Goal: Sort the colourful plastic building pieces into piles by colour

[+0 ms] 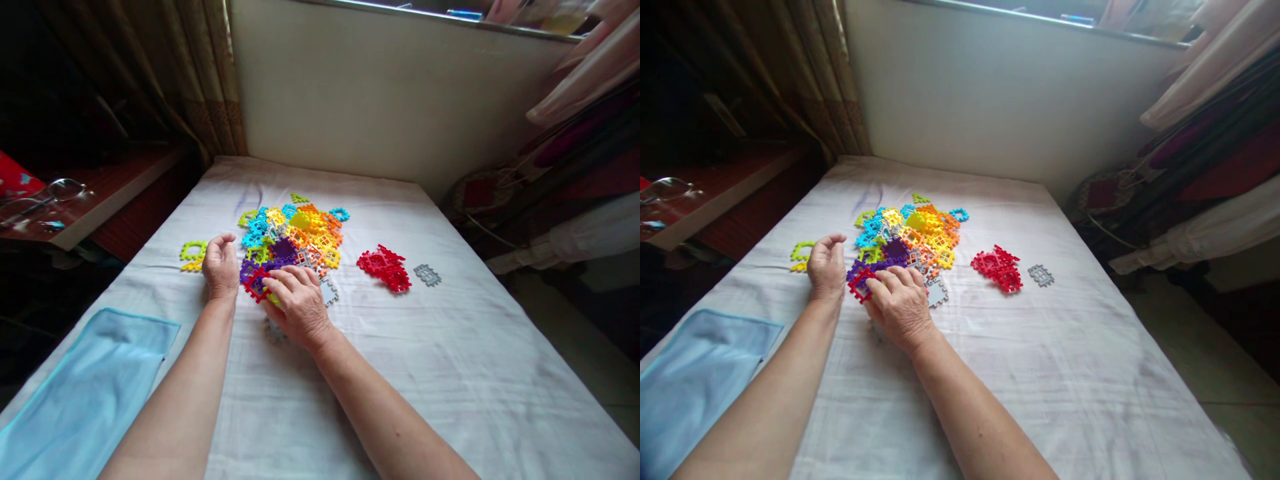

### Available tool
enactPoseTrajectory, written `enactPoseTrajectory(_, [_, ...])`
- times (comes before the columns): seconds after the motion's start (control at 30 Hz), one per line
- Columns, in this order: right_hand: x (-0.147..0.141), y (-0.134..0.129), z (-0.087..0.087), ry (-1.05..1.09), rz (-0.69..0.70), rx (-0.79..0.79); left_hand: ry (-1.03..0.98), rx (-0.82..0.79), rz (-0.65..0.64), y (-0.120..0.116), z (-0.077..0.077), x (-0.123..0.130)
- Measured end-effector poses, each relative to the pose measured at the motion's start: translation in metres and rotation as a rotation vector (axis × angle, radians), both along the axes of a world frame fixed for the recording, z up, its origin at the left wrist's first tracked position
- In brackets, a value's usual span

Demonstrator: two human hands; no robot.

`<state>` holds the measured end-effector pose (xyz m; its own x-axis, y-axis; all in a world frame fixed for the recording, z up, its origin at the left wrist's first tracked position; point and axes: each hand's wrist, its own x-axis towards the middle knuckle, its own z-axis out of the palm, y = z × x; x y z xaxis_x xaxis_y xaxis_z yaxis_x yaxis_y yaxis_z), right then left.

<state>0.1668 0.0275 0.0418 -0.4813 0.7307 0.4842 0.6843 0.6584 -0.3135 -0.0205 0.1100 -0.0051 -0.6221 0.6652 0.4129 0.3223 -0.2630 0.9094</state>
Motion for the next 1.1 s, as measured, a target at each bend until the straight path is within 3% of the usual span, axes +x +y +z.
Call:
enactPoseTrajectory(0.1, [0.032, 0.014, 0.005, 0.069, -0.148, 0.051, 0.003, -0.006, 0.006, 0.001, -0.001, -0.001])
enactPoseTrajectory(0.23, [0.106, 0.036, 0.006, 0.130, -0.523, 0.080, 0.007, -0.012, 0.003, 0.001, 0.001, 0.000])
enactPoseTrajectory(0.33, [0.158, 0.046, -0.003, 0.143, -0.827, 0.057, -0.013, -0.012, -0.004, 0.001, 0.003, 0.001])
enactPoseTrajectory(0.47, [0.192, 0.048, -0.021, 0.153, -1.002, 0.018, -0.003, -0.038, 0.011, -0.001, 0.005, 0.001])
enactPoseTrajectory(0.8, [0.200, 0.050, -0.039, 0.116, -1.059, 0.022, 0.036, -0.038, 0.002, 0.000, 0.004, -0.001])
enactPoseTrajectory(1.0, [0.189, 0.049, -0.022, 0.148, -0.991, 0.061, -0.004, -0.025, 0.000, 0.000, 0.003, -0.001])
enactPoseTrajectory(1.1, [0.167, 0.048, -0.006, 0.161, -0.784, 0.005, -0.015, -0.022, -0.004, 0.000, 0.005, 0.001])
